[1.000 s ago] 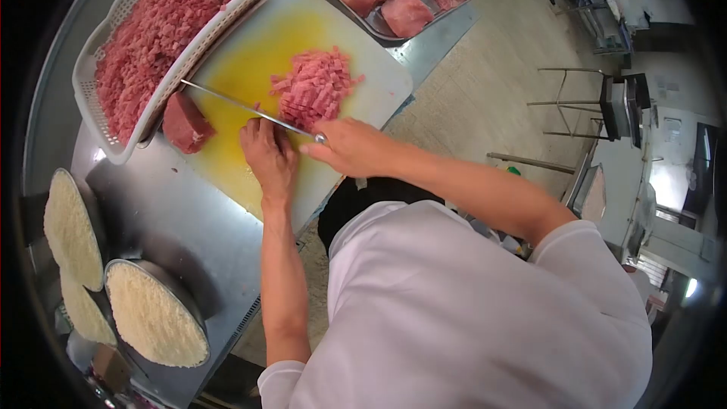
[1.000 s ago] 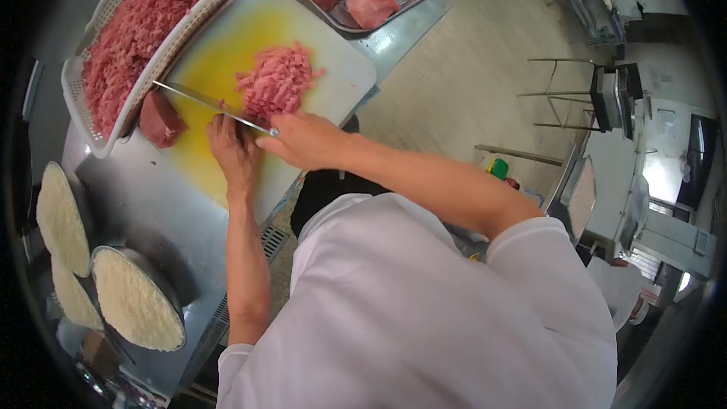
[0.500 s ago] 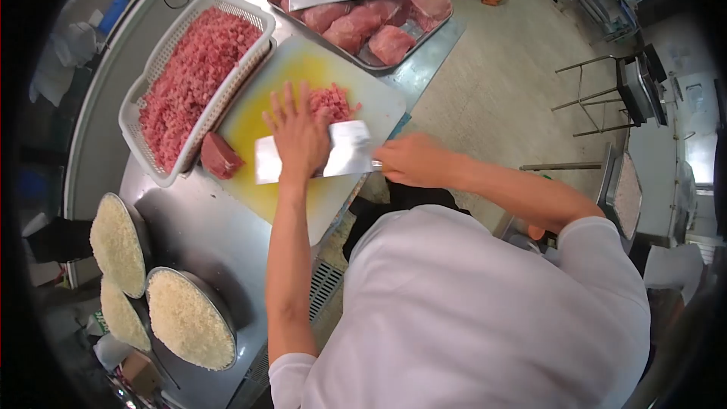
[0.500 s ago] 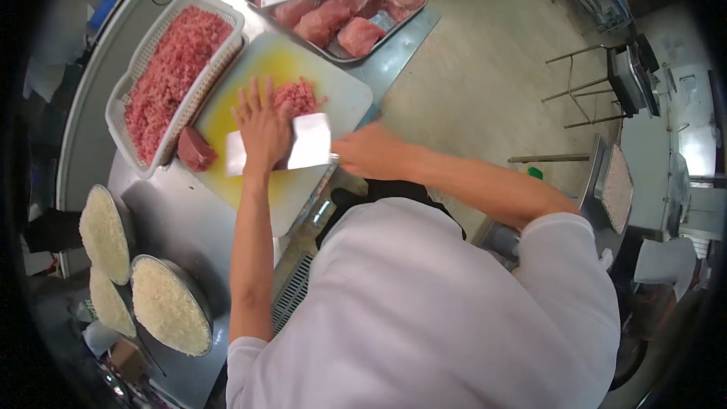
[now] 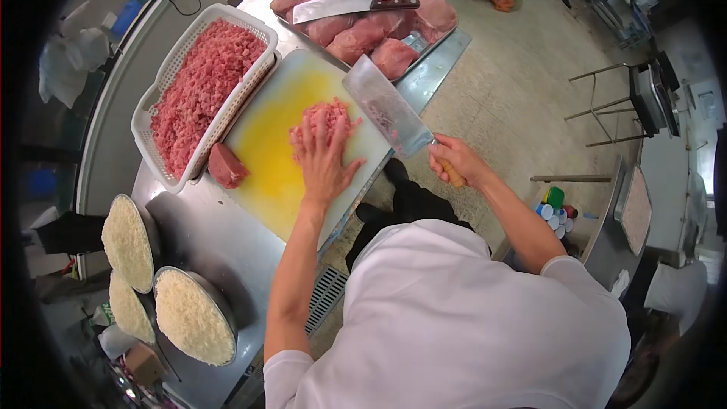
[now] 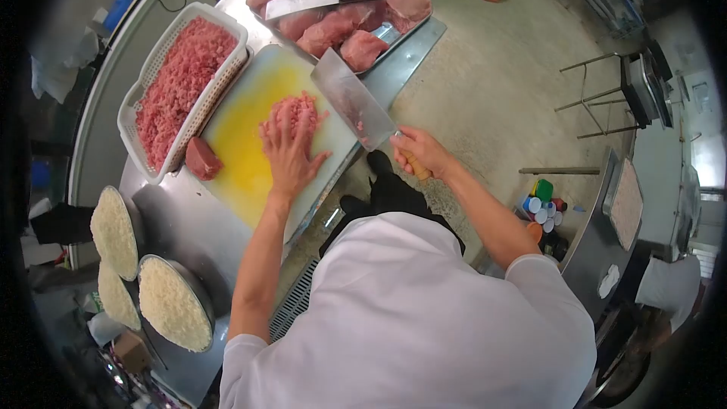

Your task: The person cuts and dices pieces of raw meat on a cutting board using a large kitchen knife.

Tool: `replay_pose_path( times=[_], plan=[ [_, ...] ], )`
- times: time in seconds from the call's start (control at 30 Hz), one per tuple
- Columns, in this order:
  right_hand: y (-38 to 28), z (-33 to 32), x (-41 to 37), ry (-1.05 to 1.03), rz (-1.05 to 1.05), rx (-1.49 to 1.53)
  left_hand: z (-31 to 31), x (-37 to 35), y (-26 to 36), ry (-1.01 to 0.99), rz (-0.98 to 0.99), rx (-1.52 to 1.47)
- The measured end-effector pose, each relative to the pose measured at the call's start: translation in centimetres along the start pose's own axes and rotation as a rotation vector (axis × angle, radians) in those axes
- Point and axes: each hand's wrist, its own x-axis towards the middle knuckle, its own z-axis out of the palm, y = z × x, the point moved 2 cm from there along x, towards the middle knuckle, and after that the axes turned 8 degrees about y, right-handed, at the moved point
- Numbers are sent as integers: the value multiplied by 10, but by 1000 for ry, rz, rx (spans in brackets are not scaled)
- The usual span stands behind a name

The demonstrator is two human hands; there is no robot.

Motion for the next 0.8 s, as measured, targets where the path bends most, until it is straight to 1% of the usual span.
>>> replay_pose_path(
  times=[0.03,0.07,0.13,0.2,0.27,0.3,0.37,0.4,0.47,0.5,0.57,0.6,0.67,0.8],
  plan=[
    [5,-5,8,-16,65,87,7,-1,1,-20,3,82],
    [8,-10,16,-26,68,83,13,-1,1,-40,6,163],
    [6,-9,27,-115,91,202,20,2,0,-21,-47,159],
    [8,1,41,-144,123,205,25,9,5,2,-104,162],
    [20,27,50,-138,170,194,26,21,20,39,-341,200],
    [28,48,53,-118,184,171,34,24,21,43,-359,212],
    [34,92,43,-130,128,90,44,27,17,261,-456,257],
    [34,102,44,-186,92,93,44,29,16,270,-467,272],
    [27,110,45,-273,18,78,38,31,10,358,-542,208],
    [20,112,42,-319,19,69,34,31,8,379,-558,248],
    [8,109,39,-299,63,56,29,35,8,436,-559,126],
    [0,107,35,-337,60,52,24,38,12,454,-565,160],
    [-18,102,27,-327,109,19,11,51,24,452,-583,118],
    [-56,112,24,-430,74,75,-22,85,28,495,-565,170]
  ],
)
